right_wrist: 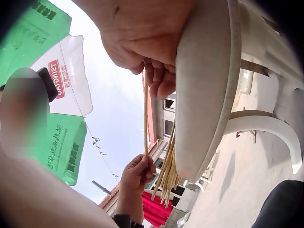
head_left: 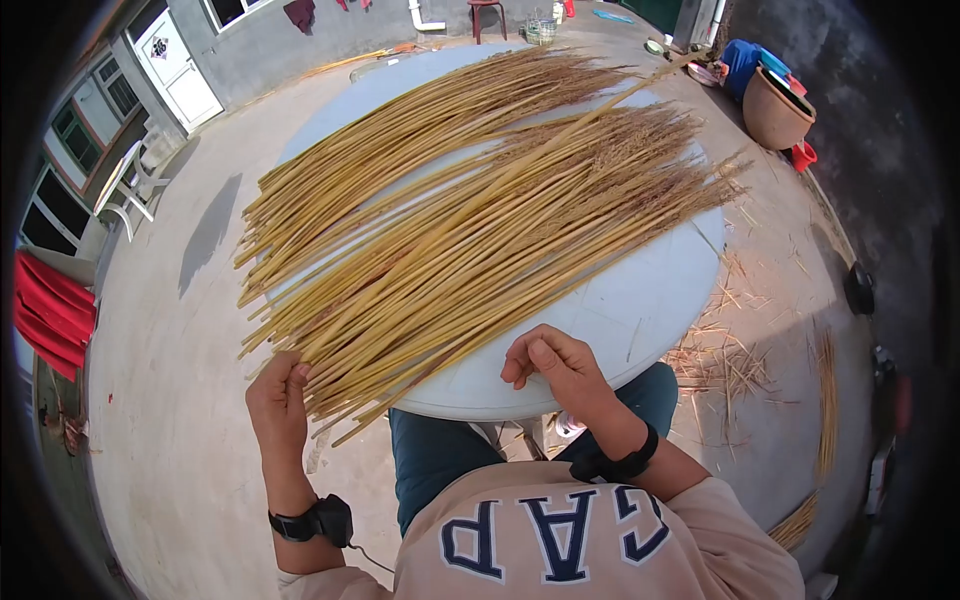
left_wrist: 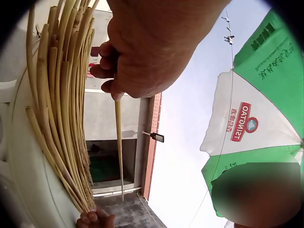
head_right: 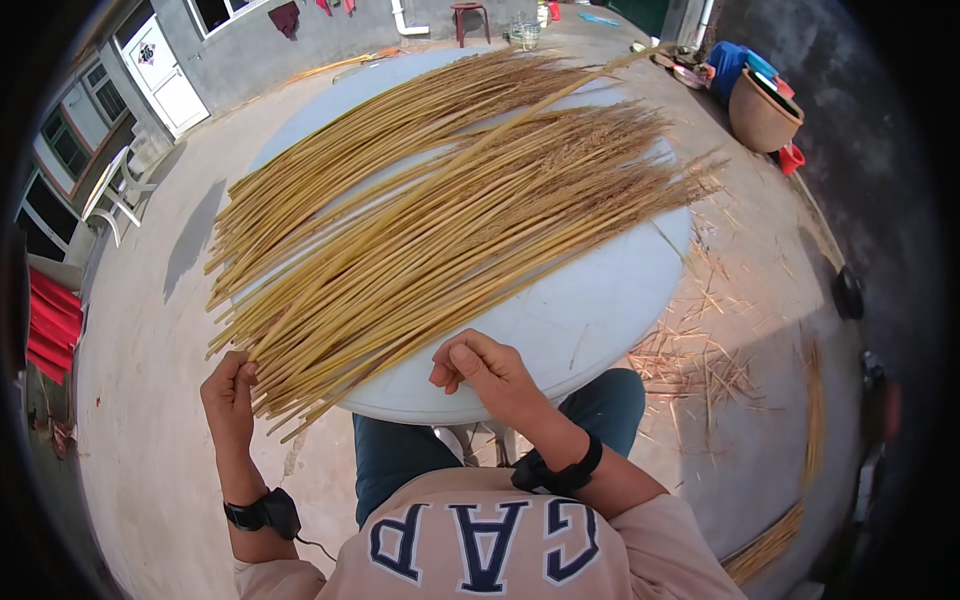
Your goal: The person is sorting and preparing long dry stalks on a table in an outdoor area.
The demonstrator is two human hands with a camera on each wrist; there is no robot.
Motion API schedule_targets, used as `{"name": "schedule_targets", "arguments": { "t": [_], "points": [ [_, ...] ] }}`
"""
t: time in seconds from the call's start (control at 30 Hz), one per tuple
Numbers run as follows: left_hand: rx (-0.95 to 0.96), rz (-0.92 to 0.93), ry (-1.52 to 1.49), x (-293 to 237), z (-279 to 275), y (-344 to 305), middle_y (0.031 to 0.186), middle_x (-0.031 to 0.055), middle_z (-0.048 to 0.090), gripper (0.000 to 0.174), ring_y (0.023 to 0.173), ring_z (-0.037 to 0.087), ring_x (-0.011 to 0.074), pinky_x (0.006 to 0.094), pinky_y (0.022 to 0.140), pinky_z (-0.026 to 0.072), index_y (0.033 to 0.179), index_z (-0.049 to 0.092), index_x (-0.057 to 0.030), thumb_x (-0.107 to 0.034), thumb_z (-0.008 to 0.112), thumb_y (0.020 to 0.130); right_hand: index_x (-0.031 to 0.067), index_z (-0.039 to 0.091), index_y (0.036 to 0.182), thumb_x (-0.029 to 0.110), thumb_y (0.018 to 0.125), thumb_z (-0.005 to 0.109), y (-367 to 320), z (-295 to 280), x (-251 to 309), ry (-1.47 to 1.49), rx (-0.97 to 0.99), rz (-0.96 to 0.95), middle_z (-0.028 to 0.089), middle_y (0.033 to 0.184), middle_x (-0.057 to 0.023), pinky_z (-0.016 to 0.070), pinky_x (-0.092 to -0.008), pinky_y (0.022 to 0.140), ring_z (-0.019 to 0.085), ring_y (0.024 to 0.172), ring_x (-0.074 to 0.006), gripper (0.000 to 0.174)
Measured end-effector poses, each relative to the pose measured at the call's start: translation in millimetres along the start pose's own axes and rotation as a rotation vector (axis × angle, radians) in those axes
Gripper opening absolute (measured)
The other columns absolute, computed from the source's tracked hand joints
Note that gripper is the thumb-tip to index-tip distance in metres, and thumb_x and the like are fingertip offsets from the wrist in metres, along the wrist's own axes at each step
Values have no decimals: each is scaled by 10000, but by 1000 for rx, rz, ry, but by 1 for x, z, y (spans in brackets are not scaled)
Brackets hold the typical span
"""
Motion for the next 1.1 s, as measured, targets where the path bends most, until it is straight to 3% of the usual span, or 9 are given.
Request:
{"name": "schedule_targets", "arguments": {
  "t": [0.23, 0.3, 0.4, 0.53, 0.6, 0.73, 0.8, 1.03, 1.1],
  "points": [
    [-142, 26, 66, 60, -19, -6, 796, 72, 589, 96, 650, 515, 194, 267, 612, 430, 892, 597, -10, -35, 577, 802, -6, 552, 916, 212, 942, 428, -1, 0, 3, -83, 10, 27, 600, 789, -87, 466, -257, 665, 558, 719, -127, 252],
    [-154, -122, 85, 68, -25, -11, 945, 76, 585, 189, 750, 536, 209, 283, 648, 438, 975, 592, -38, -36, 596, 786, -10, 554, 909, 160, 929, 455, 0, 2, 3, -96, -2, 22, 598, 773, -66, 461, -230, 640, 541, 695, -101, 199],
    [-326, -12, 248, 53, -35, -10, 1091, 88, 544, 296, 898, 536, 214, 292, 700, 443, 1077, 561, -68, -37, 596, 785, -11, 556, 905, 152, 926, 460, 0, 2, 2, -92, -30, 38, 597, 768, -63, 455, -228, 640, 533, 687, -98, 191],
    [-326, 57, 235, 33, -40, 15, 1139, 113, 521, 346, 1002, 512, 255, 323, 769, 442, 1121, 537, -81, -44, 597, 782, -9, 556, 895, 141, 922, 464, 0, 1, 1, -100, -43, 44, 595, 759, -65, 446, -231, 636, 525, 677, -100, 178],
    [-221, 145, 260, 19, -42, 31, 1171, 140, 514, 365, 1062, 494, 300, 354, 845, 429, 1142, 528, -84, -59, 595, 784, -7, 557, 894, 138, 920, 468, 2, 5, 1, -93, -18, 38, 596, 758, -68, 448, -232, 636, 527, 678, -101, 173],
    [11, 268, 394, 21, -17, 61, 1248, 142, 476, 396, 1145, 450, 303, 353, 912, 396, 1200, 496, -74, -86, 572, 811, -9, 559, 899, 132, 917, 474, 0, 3, 1, -115, -48, 29, 599, 757, -67, 451, -231, 634, 530, 682, -98, 166],
    [343, 229, 390, 33, 15, 66, 1285, 153, 439, 411, 1203, 388, 323, 363, 981, 345, 1229, 468, -56, -143, 546, 836, -10, 561, 901, 130, 916, 476, -2, 0, 3, -126, -68, 15, 600, 757, -66, 453, -230, 632, 532, 683, -97, 165],
    [541, 182, 154, 36, 27, 66, 1286, 146, 453, 387, 1222, 387, 294, 342, 996, 327, 1223, 486, -47, -174, 524, 859, -13, 562, 912, 114, 911, 484, -2, 2, 1, -157, -30, 12, 602, 755, -60, 457, -224, 625, 542, 687, -89, 148],
    [508, 163, 172, 29, 23, 76, 1269, 151, 463, 383, 1206, 400, 299, 346, 984, 342, 1209, 496, -47, -186, 534, 853, -13, 561, 913, 110, 910, 484, -2, 3, 1, -173, -20, 14, 602, 753, -59, 457, -222, 623, 543, 689, -87, 145]
  ]
}}
Point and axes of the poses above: each hand's wrist, its own y-axis towards the middle knuckle, its own z-axis out of the palm, x = y × z, the point moved 6 cm from there along y, towards the middle knuckle
